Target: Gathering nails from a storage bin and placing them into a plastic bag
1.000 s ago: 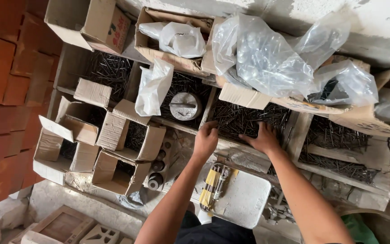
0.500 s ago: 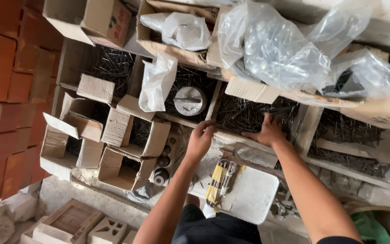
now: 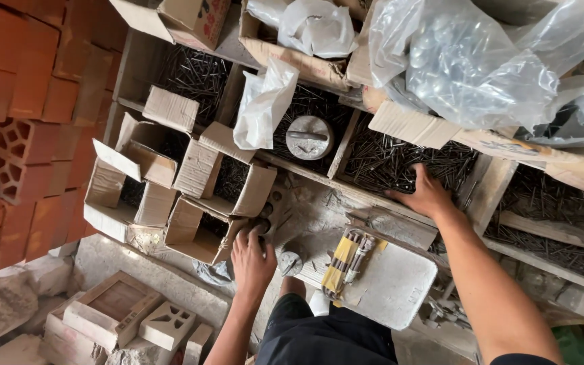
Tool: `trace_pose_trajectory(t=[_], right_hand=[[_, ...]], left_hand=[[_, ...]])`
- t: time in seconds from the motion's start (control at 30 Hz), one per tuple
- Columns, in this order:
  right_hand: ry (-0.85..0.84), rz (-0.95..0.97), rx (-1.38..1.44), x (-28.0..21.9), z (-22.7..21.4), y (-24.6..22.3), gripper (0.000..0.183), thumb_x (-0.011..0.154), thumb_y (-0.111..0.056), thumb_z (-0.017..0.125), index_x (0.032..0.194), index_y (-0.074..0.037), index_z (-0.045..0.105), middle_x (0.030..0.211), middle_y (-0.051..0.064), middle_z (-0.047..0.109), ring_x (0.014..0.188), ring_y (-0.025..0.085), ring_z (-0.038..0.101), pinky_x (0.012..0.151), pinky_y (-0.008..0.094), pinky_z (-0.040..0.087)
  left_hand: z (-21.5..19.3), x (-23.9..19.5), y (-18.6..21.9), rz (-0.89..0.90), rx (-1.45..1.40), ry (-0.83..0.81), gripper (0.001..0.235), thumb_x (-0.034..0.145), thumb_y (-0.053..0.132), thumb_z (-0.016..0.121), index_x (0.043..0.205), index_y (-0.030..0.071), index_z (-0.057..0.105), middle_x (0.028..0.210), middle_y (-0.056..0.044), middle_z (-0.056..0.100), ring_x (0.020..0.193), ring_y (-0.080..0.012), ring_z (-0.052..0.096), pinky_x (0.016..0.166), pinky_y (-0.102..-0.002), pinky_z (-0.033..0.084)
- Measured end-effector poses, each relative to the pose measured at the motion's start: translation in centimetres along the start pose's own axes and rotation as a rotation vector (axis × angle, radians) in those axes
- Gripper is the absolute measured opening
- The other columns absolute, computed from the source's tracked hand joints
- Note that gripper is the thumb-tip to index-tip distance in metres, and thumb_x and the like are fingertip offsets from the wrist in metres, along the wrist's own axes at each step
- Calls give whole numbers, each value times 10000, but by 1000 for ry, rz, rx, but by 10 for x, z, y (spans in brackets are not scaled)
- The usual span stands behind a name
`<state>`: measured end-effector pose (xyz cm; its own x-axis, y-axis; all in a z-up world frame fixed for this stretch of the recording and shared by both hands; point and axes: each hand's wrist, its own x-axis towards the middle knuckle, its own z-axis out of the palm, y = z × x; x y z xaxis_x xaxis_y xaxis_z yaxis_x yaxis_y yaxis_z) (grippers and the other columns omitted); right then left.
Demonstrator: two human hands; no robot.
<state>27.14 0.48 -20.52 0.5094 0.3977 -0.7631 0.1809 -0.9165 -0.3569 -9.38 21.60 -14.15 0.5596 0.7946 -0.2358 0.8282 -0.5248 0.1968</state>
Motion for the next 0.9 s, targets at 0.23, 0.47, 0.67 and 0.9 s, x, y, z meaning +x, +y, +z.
trace_pose_trajectory(t=[0.23,0.47,0.67,0.9], right_hand=[[-32,21,-9,-9,-7,-15,1213,706,-858,686,1552,-83,294,1458,382,511,1303,529,557,1063,606,502],[-82,-6,-49,7,-4,-8,1256,611,-840,498,1589,-152,113,1655,143,300,1103,398,706,844,507,640],[-16,-110,-62,21,10,13,1122,686,-842,465,1572,-177,287,1504,136,518,991,348,722,793,484,619],[71,-219,-65,26,14,18,1038,705,-812,551,1513,-173,419,1295,138,692,942,350,758,747,467,635]], left_hand=[[66,-12,-63,-122,17,-200,574,896,321,604,1390,87,428,1165,-221,614,1071,-468,675,933,-528,567],[32,-5,-38,-175,-2,-342,436,982,250,619,1322,-4,518,1272,-313,550,1110,-496,596,788,-591,620],[36,-8,-51,-138,-9,-324,488,955,234,643,1386,32,536,1214,-342,591,1060,-511,636,814,-586,621],[-3,-26,-45,-115,-189,-57,475,851,303,713,1260,72,641,1170,-192,587,1060,-403,614,864,-555,562]])
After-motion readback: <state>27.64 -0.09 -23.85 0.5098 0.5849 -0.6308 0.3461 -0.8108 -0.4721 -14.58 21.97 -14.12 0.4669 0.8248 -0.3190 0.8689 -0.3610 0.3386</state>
